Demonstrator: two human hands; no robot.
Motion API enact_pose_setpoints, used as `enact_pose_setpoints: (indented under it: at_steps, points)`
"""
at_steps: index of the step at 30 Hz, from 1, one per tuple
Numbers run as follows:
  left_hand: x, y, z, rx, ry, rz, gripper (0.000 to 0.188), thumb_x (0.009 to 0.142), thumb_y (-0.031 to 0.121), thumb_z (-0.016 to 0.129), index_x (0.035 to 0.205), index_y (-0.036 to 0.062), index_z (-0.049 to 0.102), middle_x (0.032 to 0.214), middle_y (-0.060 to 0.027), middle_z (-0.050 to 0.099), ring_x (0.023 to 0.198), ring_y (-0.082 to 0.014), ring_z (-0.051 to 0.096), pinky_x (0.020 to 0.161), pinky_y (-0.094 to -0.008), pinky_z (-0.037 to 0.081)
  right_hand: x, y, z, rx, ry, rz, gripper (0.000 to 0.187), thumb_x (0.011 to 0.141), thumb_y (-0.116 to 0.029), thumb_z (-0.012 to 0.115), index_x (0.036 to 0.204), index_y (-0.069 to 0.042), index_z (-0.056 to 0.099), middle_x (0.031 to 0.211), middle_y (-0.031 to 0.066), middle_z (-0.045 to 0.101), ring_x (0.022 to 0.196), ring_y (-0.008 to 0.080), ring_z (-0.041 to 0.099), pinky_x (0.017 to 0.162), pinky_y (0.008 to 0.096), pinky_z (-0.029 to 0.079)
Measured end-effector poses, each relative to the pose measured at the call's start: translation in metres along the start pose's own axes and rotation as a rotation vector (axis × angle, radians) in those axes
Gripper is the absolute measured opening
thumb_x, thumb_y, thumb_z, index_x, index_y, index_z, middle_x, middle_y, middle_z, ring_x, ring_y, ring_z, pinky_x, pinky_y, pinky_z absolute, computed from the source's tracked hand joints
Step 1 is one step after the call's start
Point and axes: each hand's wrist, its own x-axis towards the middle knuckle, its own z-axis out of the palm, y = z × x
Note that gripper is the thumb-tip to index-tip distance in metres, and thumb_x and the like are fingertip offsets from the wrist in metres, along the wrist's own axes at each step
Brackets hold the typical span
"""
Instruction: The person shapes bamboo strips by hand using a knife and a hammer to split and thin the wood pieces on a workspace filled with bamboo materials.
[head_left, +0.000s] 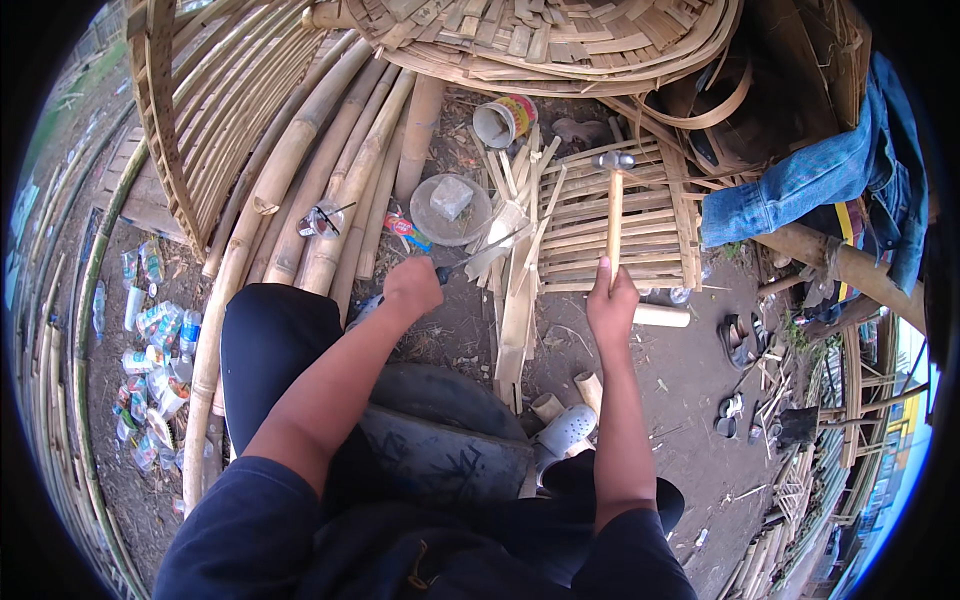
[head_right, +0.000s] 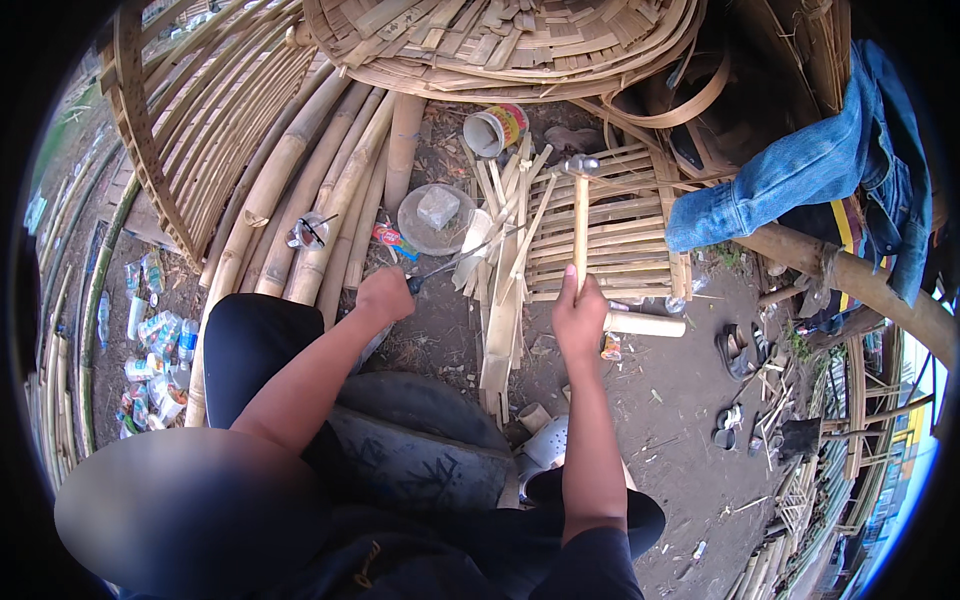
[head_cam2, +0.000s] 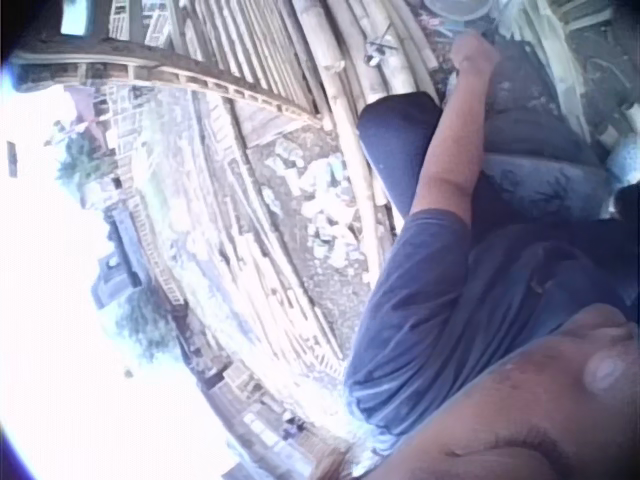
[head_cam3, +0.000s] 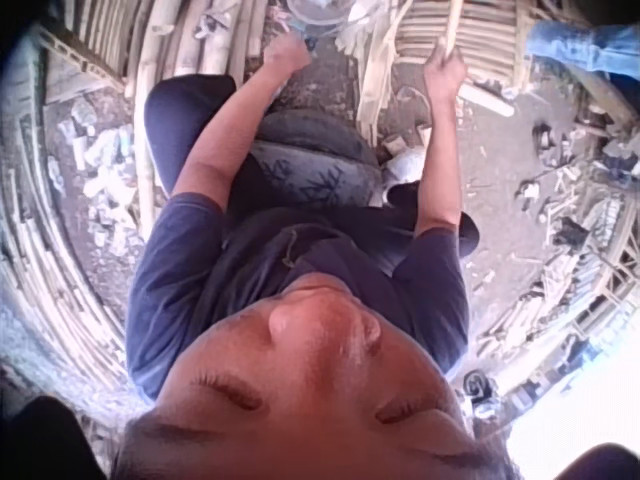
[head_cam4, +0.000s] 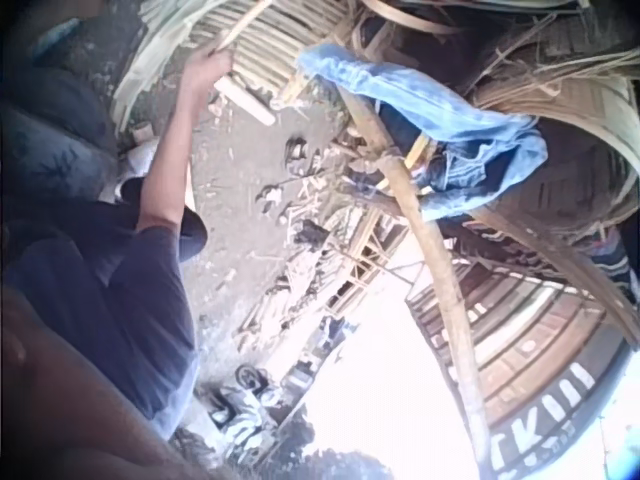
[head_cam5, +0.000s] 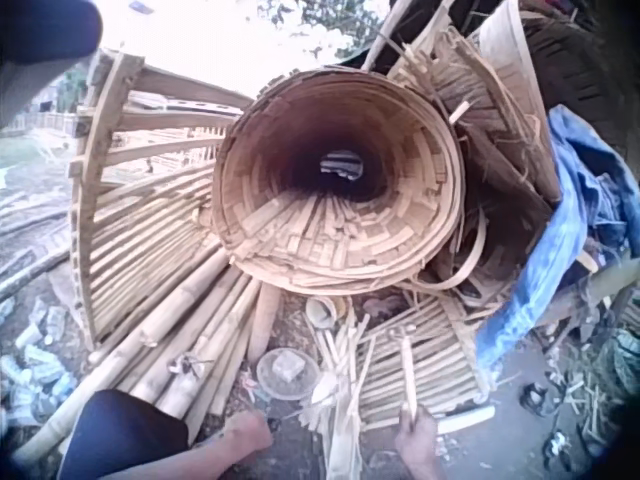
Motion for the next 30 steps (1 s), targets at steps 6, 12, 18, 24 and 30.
enact_pose_setpoints:
  at_steps: [6, 12, 18, 24, 30]
  points:
    - [0.009, -0.001, -0.003, 0.002, -0.004, -0.032, 0.028, 0.071, 0.012, 0.058, 0.092, -0.0054, 0.065, 0.095, -0.0253, 0.066, 0.094, -0.0347, 0.066, 0.084, -0.0400, 0.053, 0.046, -0.073, -0.031, 0.200, 0.287, -0.282, 0.028, 0.094, -0.021, 0.055, 0.079, 0.002, 0.051, 0.052, 0.0119, 0.046, 0.043, 0.0194, 0.042, 0.044, 0.0346, 0.035]
    - [0.006, 0.006, -0.001, 0.034, -0.072, -0.023, 0.029, 0.074, 0.012, 0.058, 0.098, -0.0010, 0.065, 0.102, -0.0219, 0.066, 0.097, -0.0336, 0.065, 0.085, -0.0394, 0.053, -0.058, 0.101, 0.086, -0.348, -0.273, 0.096, 0.035, 0.093, -0.029, 0.052, 0.081, 0.003, 0.058, 0.071, 0.0293, 0.061, 0.068, 0.0474, 0.061, 0.063, 0.0547, 0.049]
    - [0.010, -0.011, -0.005, 0.039, -0.053, -0.079, 0.028, 0.074, 0.013, 0.060, 0.098, 0.0004, 0.066, 0.105, -0.0209, 0.066, 0.101, -0.0332, 0.064, 0.086, -0.0389, 0.052, -0.062, 0.113, 0.077, -0.193, -0.251, 0.183, 0.040, 0.091, -0.030, 0.056, 0.076, 0.006, 0.062, 0.072, 0.0318, 0.060, 0.070, 0.0476, 0.061, 0.062, 0.0536, 0.049]
    - [0.015, -0.009, 0.019, 0.055, -0.036, -0.099, 0.028, 0.075, 0.016, 0.059, 0.097, 0.0007, 0.067, 0.106, -0.0207, 0.066, 0.102, -0.0331, 0.064, 0.087, -0.0391, 0.052, 0.039, -0.032, -0.010, 0.052, 0.059, -0.212, 0.029, 0.094, -0.020, 0.055, 0.075, 0.001, 0.051, 0.052, 0.0178, 0.049, 0.042, 0.0331, 0.047, 0.044, 0.0414, 0.038]
    - [0.017, -0.001, 0.021, 0.077, -0.067, -0.105, 0.030, 0.075, 0.018, 0.060, 0.100, 0.0013, 0.067, 0.106, -0.0205, 0.066, 0.102, -0.0334, 0.064, 0.088, -0.0395, 0.051, 0.013, -0.003, 0.037, 0.264, 0.179, -0.225, 0.024, 0.093, -0.018, 0.056, 0.083, 0.002, 0.050, 0.054, 0.0193, 0.050, 0.048, 0.0398, 0.054, 0.047, 0.0439, 0.041]
